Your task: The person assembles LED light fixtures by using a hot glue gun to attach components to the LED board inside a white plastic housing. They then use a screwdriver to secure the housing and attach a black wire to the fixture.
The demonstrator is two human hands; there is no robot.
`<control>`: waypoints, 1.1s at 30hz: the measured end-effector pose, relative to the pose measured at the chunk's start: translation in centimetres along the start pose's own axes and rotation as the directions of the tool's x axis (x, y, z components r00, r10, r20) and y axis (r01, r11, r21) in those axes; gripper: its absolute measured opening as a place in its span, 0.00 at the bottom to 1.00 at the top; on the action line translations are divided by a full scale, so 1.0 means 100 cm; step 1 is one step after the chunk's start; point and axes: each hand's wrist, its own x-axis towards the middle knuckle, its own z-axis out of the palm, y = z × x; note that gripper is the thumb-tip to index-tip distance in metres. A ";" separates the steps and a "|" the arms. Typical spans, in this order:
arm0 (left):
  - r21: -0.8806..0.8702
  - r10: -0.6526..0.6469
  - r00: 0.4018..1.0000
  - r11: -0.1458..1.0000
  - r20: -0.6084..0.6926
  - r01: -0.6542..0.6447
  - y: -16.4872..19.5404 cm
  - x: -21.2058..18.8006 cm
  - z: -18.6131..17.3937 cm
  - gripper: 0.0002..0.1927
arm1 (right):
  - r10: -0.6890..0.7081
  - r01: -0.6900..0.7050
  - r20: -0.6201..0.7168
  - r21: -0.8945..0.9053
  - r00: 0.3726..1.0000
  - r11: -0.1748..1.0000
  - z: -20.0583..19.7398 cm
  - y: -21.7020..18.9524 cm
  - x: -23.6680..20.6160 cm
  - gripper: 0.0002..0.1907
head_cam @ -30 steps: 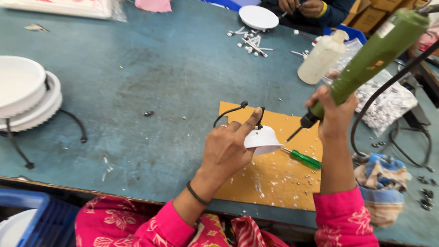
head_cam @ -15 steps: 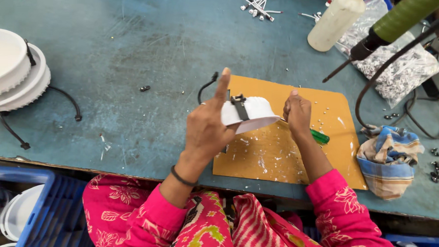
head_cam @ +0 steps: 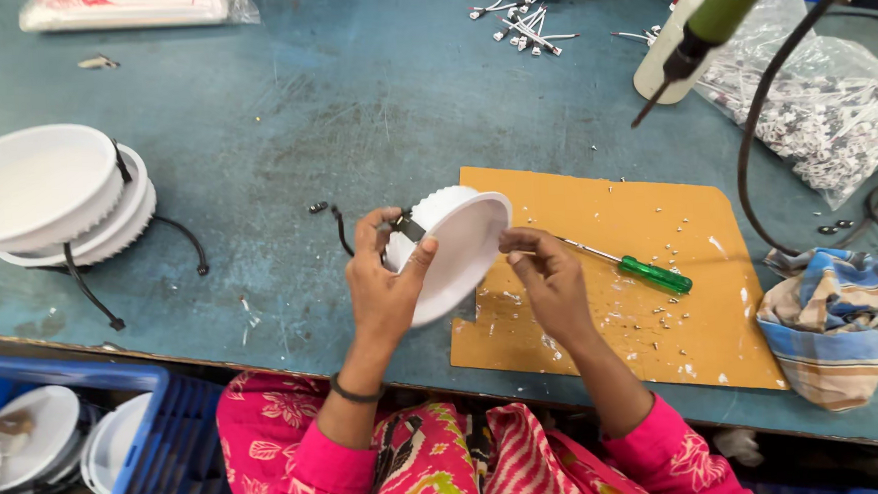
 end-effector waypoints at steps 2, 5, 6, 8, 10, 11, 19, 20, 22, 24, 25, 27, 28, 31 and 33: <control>-0.120 -0.064 0.997 0.991 -0.031 0.060 0.000 -0.006 0.001 0.30 | -0.096 0.096 0.000 -0.079 0.995 0.992 0.008 -0.009 -0.004 0.20; -0.232 -0.042 0.998 0.972 -0.055 0.028 0.002 -0.014 0.002 0.29 | -0.147 0.143 -0.007 -0.185 0.989 0.972 0.014 -0.021 -0.009 0.26; -0.257 -0.018 0.998 0.966 -0.061 0.002 0.003 -0.017 0.002 0.29 | -0.092 0.091 0.004 -0.156 0.996 0.984 0.016 -0.023 -0.010 0.28; -0.145 0.127 0.991 0.981 -0.044 -0.132 0.008 -0.019 0.001 0.28 | 0.022 -0.019 0.023 -0.102 1.000 0.995 0.017 -0.025 -0.012 0.34; -0.049 0.208 0.978 0.977 -0.029 -0.209 0.015 -0.021 0.001 0.27 | 0.066 -0.057 0.044 -0.189 0.997 0.980 0.012 -0.022 -0.016 0.27; -0.007 0.219 0.975 0.976 -0.032 -0.219 0.020 -0.020 0.000 0.27 | 0.091 -0.077 0.050 -0.234 0.995 0.969 0.005 -0.020 -0.018 0.23; 0.365 -0.109 0.988 0.929 0.108 0.062 0.055 0.008 -0.020 0.26 | -0.146 0.029 -0.021 -0.943 0.989 0.333 -0.131 0.029 -0.036 0.21; 0.344 -0.077 0.988 0.939 0.133 0.027 0.056 0.014 -0.020 0.26 | -0.107 0.005 -0.026 -0.959 0.994 0.285 -0.140 0.037 -0.037 0.19; 0.346 -0.097 0.974 0.938 0.202 0.021 0.058 0.020 -0.019 0.29 | -0.088 0.006 -0.014 -0.975 0.996 0.224 -0.152 0.051 -0.035 0.14; 0.398 -0.196 0.937 0.915 0.291 0.068 0.058 0.021 -0.013 0.35 | -0.128 0.044 0.018 -0.978 0.992 0.203 -0.158 0.060 -0.031 0.09; 0.365 -0.082 0.951 0.930 0.298 -0.034 0.058 0.020 -0.011 0.35 | -0.159 0.096 0.059 -0.966 0.985 0.240 -0.159 0.063 -0.029 0.11; 0.296 0.150 0.938 0.923 0.313 -0.246 0.058 0.019 -0.005 0.34 | -0.228 0.194 0.126 -0.931 0.965 0.308 -0.159 0.063 -0.025 0.14; 0.300 0.109 0.946 0.932 0.306 -0.204 0.057 0.018 -0.003 0.33 | -0.205 0.174 0.114 -0.937 0.972 0.304 -0.160 0.060 -0.024 0.14; 0.297 0.029 0.956 0.947 0.292 -0.119 0.057 0.016 -0.002 0.33 | -0.189 0.128 0.067 -0.935 0.980 0.330 -0.157 0.045 -0.025 0.14; 0.279 0.040 0.958 0.953 0.283 -0.122 0.055 0.015 -0.003 0.33 | -0.252 0.131 0.029 -0.907 0.967 0.400 -0.153 0.030 -0.028 0.14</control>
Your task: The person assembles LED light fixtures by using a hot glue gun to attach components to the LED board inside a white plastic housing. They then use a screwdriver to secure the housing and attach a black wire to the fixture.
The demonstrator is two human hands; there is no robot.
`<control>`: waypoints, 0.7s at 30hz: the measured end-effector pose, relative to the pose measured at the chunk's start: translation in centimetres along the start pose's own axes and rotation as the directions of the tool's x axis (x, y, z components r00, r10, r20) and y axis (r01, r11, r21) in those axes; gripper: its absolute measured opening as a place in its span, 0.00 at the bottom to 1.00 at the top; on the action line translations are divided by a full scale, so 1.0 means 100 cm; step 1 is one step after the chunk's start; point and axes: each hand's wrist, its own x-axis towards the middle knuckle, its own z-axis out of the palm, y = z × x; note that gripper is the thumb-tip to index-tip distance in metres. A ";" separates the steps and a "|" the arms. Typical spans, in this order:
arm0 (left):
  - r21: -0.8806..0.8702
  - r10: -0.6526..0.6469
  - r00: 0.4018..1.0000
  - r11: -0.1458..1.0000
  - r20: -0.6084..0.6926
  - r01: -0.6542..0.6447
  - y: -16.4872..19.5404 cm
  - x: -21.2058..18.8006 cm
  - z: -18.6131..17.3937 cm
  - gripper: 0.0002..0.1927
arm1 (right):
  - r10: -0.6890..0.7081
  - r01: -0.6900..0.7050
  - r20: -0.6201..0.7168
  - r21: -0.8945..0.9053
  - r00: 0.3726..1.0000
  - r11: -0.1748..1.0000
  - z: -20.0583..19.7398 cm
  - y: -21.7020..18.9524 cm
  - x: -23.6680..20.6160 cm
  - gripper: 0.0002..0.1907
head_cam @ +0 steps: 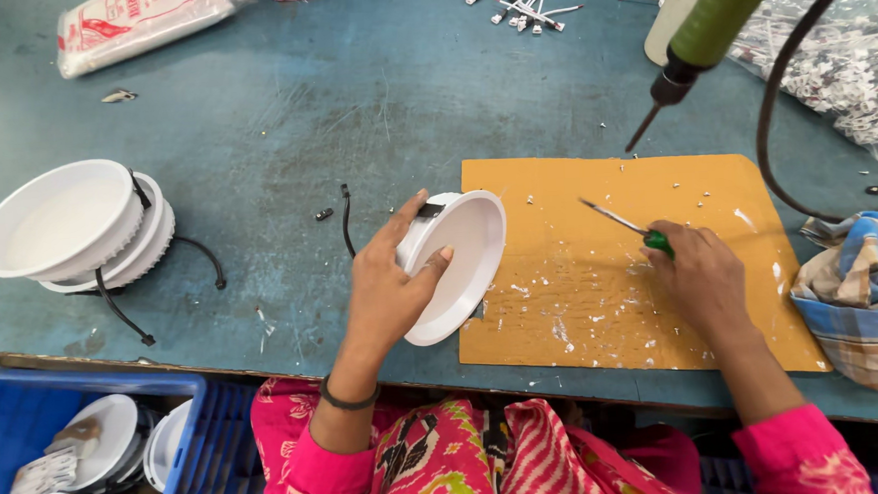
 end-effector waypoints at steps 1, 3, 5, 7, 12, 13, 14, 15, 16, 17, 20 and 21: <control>0.006 0.018 1.000 1.000 -0.002 -0.018 -0.002 0.000 0.000 0.33 | 0.011 -0.011 0.022 0.026 1.000 1.000 -0.006 -0.006 0.001 0.14; 0.015 0.051 0.999 0.999 0.003 -0.051 -0.006 -0.001 0.002 0.32 | 0.036 -0.042 0.071 0.076 0.997 0.996 -0.016 -0.022 0.001 0.14; 0.008 0.046 0.999 0.999 0.011 -0.046 -0.013 -0.002 0.003 0.30 | 0.013 -0.029 0.100 0.159 0.995 0.987 -0.020 -0.039 0.001 0.15; -0.042 0.013 1.000 0.999 0.012 -0.012 -0.021 -0.003 0.001 0.28 | 0.005 -0.039 0.129 0.259 0.992 0.965 -0.021 -0.055 -0.004 0.16; -0.362 0.005 1.000 0.932 0.007 -0.002 -0.047 -0.012 -0.038 0.22 | 0.191 -0.354 0.346 0.506 0.919 0.786 -0.008 -0.091 -0.028 0.16; -0.398 -0.154 0.986 0.902 0.066 0.167 -0.052 -0.013 -0.051 0.22 | 0.203 -0.369 0.353 0.507 0.913 0.779 -0.003 -0.094 -0.030 0.17; -0.424 -0.306 0.943 0.842 0.131 0.332 -0.056 -0.015 -0.062 0.22 | 0.214 -0.385 0.362 0.507 0.907 0.771 0.000 -0.097 -0.032 0.17; -0.440 -0.448 0.872 0.755 0.196 0.487 -0.059 -0.019 -0.071 0.22 | 0.223 -0.400 0.373 0.508 0.901 0.763 0.003 -0.099 -0.032 0.17; -0.306 -0.462 0.874 0.818 0.153 0.486 -0.060 -0.022 -0.075 0.24 | 0.227 -0.350 0.322 0.402 0.919 0.846 0.006 -0.098 -0.028 0.16; -0.162 -0.469 0.876 0.861 0.111 0.481 -0.060 -0.027 -0.076 0.26 | 0.224 -0.299 0.267 0.287 0.937 0.910 0.009 -0.097 -0.023 0.15; -0.283 -0.280 0.960 0.918 0.030 0.277 -0.052 -0.041 -0.070 0.32 | 0.070 -0.083 0.108 0.124 0.992 0.989 0.013 -0.094 -0.004 0.17; -0.410 -0.178 0.984 0.897 0.000 0.162 -0.048 -0.044 -0.064 0.34 | 0.002 -0.007 0.054 0.091 0.999 0.996 0.013 -0.094 0.002 0.19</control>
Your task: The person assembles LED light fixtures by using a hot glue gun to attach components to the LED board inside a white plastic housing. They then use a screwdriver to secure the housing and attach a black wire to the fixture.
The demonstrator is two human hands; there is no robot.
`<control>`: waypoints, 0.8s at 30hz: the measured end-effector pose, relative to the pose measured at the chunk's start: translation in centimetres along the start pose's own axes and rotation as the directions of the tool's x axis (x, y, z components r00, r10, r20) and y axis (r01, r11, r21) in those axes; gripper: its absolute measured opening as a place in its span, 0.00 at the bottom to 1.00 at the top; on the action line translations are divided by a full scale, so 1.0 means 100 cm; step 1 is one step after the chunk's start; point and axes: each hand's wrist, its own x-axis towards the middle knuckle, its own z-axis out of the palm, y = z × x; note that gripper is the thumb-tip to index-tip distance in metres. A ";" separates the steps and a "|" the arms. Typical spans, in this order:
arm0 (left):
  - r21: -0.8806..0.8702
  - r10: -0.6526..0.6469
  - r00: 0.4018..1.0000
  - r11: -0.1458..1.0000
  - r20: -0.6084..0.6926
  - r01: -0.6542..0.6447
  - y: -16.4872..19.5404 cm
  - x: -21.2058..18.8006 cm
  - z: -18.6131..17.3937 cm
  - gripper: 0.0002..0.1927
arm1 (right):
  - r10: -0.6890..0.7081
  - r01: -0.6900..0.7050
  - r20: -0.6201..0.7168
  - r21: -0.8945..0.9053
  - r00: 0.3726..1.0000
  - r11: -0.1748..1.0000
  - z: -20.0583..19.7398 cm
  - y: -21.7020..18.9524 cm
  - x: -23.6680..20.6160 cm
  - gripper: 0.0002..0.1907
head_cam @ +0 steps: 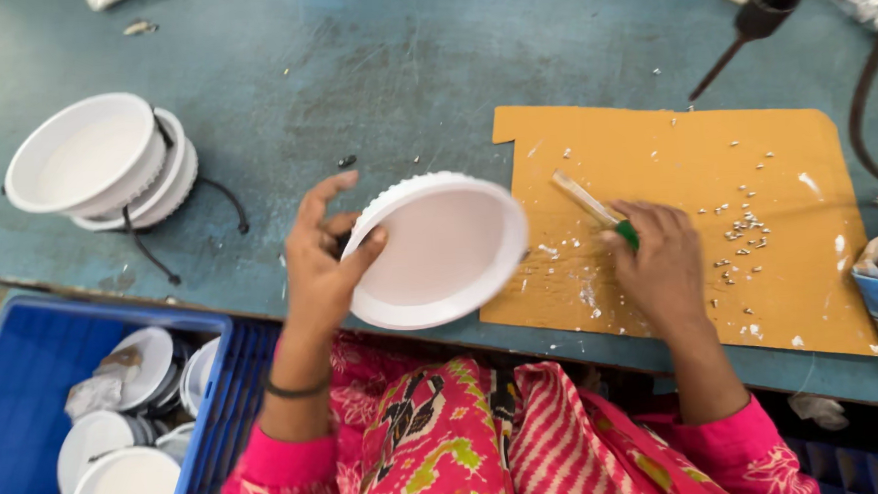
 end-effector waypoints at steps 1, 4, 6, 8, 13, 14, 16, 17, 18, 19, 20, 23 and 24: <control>-0.067 0.050 0.998 0.996 -0.030 -0.052 -0.003 -0.003 0.015 0.34 | 0.028 -0.033 0.018 0.370 0.999 0.928 0.000 -0.004 0.001 0.21; -0.239 0.135 0.989 0.960 -0.052 -0.144 -0.016 -0.011 0.070 0.33 | 0.167 -0.140 0.079 0.907 0.983 0.396 0.001 -0.021 -0.001 0.23; -0.290 0.177 0.983 0.945 0.055 -0.153 -0.017 -0.012 0.096 0.33 | 0.393 -0.193 0.054 0.926 0.918 0.324 0.001 -0.032 0.001 0.21; 0.179 0.399 0.911 0.893 0.106 -0.412 -0.007 -0.011 0.093 0.35 | 0.325 -0.069 -0.126 0.846 0.937 0.528 -0.006 -0.037 0.004 0.15; 0.537 0.302 0.916 0.743 0.266 -0.401 0.038 -0.016 0.108 0.32 | -0.222 0.329 -0.263 0.488 0.939 0.809 -0.036 -0.062 0.012 0.22; 0.567 0.316 0.915 0.719 0.249 -0.402 0.045 -0.018 0.110 0.31 | -0.249 0.326 -0.219 0.469 0.943 0.821 -0.044 -0.068 0.013 0.23; 0.590 0.383 0.890 0.670 0.247 -0.451 0.054 -0.021 0.110 0.31 | -0.323 0.364 -0.167 0.441 0.932 0.821 -0.064 -0.075 0.016 0.23; 0.581 0.434 0.863 0.643 0.260 -0.499 0.056 -0.023 0.110 0.32 | -0.372 0.402 -0.157 0.430 0.915 0.808 -0.075 -0.077 0.015 0.24; 0.570 0.482 0.832 0.615 0.275 -0.545 0.057 -0.025 0.109 0.32 | -0.417 0.438 -0.146 0.419 0.897 0.795 -0.082 -0.079 0.016 0.25; 0.581 0.450 0.839 0.611 0.305 -0.539 0.057 -0.025 0.109 0.33 | -0.405 0.431 -0.151 0.393 0.902 0.812 -0.085 -0.083 0.016 0.23; 0.590 0.417 0.845 0.606 0.334 -0.533 0.056 -0.026 0.108 0.34 | -0.392 0.422 -0.156 0.368 0.906 0.829 -0.087 -0.086 0.015 0.21; 0.587 0.425 0.816 0.568 0.391 -0.577 0.054 -0.025 0.107 0.38 | -0.349 0.396 -0.202 0.279 0.915 0.875 -0.085 -0.089 0.018 0.20; 0.580 0.444 0.798 0.549 0.408 -0.602 0.053 -0.025 0.106 0.39 | -0.331 0.383 -0.225 0.249 0.916 0.890 -0.082 -0.089 0.019 0.20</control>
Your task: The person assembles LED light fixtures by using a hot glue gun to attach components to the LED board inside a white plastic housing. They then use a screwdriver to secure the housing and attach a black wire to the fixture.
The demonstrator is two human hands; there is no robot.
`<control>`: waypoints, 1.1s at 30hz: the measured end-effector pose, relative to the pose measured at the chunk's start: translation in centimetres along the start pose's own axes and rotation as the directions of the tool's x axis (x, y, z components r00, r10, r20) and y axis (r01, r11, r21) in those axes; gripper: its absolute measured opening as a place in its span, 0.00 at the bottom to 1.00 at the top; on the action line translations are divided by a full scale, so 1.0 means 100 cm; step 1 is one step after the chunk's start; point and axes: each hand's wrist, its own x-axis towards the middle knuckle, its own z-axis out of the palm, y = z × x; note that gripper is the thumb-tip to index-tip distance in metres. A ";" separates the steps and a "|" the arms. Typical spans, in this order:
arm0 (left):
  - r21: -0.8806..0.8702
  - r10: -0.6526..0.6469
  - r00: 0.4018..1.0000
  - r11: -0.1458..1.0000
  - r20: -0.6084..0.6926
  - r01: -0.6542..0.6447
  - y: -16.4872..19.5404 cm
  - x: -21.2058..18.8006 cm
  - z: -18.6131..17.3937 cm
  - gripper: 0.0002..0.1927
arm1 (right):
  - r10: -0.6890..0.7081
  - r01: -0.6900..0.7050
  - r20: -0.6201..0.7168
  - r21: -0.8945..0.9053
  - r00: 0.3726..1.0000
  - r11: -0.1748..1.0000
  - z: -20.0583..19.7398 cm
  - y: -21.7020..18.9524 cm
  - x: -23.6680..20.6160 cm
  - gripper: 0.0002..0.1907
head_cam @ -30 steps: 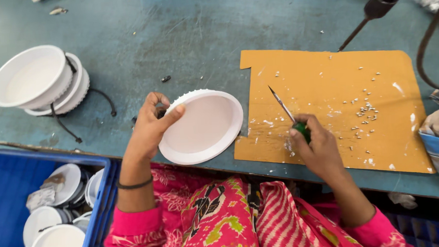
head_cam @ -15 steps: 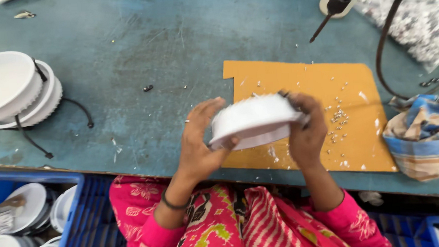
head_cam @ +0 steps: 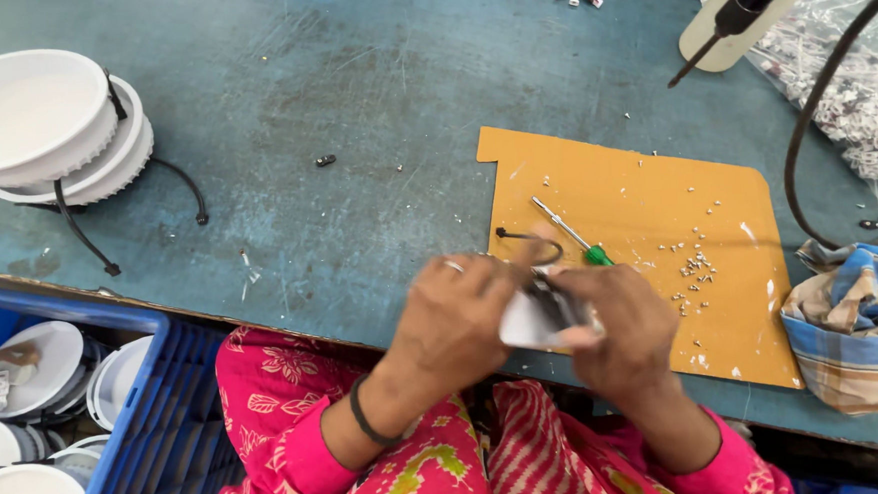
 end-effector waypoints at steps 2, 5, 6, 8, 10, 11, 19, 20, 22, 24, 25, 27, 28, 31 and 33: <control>0.067 0.091 0.996 0.994 0.012 -0.091 0.003 -0.002 0.001 0.41 | 0.384 -0.409 0.190 0.117 0.904 0.905 0.001 0.012 0.004 0.16; 0.039 0.103 0.993 0.994 0.063 -0.105 0.001 0.000 0.001 0.46 | 0.519 -0.649 0.410 0.306 0.750 0.696 0.004 0.032 0.013 0.14; 0.005 0.085 0.993 0.996 0.084 -0.086 -0.002 0.001 0.002 0.48 | 0.500 -0.674 0.465 0.377 0.731 0.635 0.005 0.039 0.018 0.13; 0.004 0.040 0.998 0.999 0.059 -0.040 -0.007 0.003 0.002 0.50 | 0.329 -0.499 0.383 0.551 0.863 0.669 0.010 0.057 0.032 0.03; -0.003 0.017 0.999 1.000 0.030 -0.017 -0.011 0.004 0.002 0.51 | 0.193 -0.164 0.049 0.752 0.980 0.639 0.009 0.083 0.054 0.04; -0.014 0.012 1.000 1.000 0.017 -0.012 -0.011 0.003 0.001 0.51 | 0.405 -0.224 -0.132 0.662 0.905 0.716 0.003 0.103 0.069 0.05; -0.041 -0.005 1.000 0.999 0.005 0.006 -0.010 0.002 0.003 0.50 | 0.742 -0.576 -0.250 0.497 0.622 0.649 -0.054 0.245 0.152 0.12; -0.036 0.003 1.000 0.999 -0.012 -0.003 -0.010 0.000 0.003 0.48 | 0.751 -0.575 -0.174 0.542 0.637 0.613 -0.058 0.247 0.153 0.12; -0.031 0.052 0.997 0.998 -0.048 -0.054 -0.004 -0.005 0.004 0.42 | 0.715 -0.540 -0.069 0.606 0.695 0.584 -0.065 0.235 0.148 0.12; -0.027 0.134 0.987 0.990 -0.087 -0.137 0.009 -0.014 0.008 0.33 | 0.615 -0.460 0.019 0.683 0.788 0.568 -0.071 0.204 0.130 0.13; 0.035 0.173 0.977 0.985 -0.122 -0.170 0.016 -0.021 0.009 0.31 | 0.545 -0.402 0.044 0.725 0.837 0.559 -0.075 0.184 0.118 0.13; 0.154 0.255 0.953 0.961 -0.165 -0.230 0.028 -0.037 0.011 0.27 | 0.397 -0.296 0.093 0.819 0.913 0.491 -0.081 0.139 0.087 0.13; 0.143 0.254 0.953 0.962 -0.165 -0.232 0.027 -0.041 0.012 0.25 | 0.324 -0.221 0.067 0.856 0.944 0.467 -0.081 0.119 0.072 0.13; 0.108 0.251 0.955 0.966 -0.160 -0.236 0.021 -0.048 0.012 0.24 | 0.083 0.024 -0.054 0.946 0.995 0.324 -0.076 0.067 0.026 0.14; 0.099 0.248 0.957 0.967 -0.149 -0.235 0.017 -0.047 0.009 0.28 | -0.010 0.142 -0.145 0.956 0.989 0.256 -0.071 0.052 0.012 0.14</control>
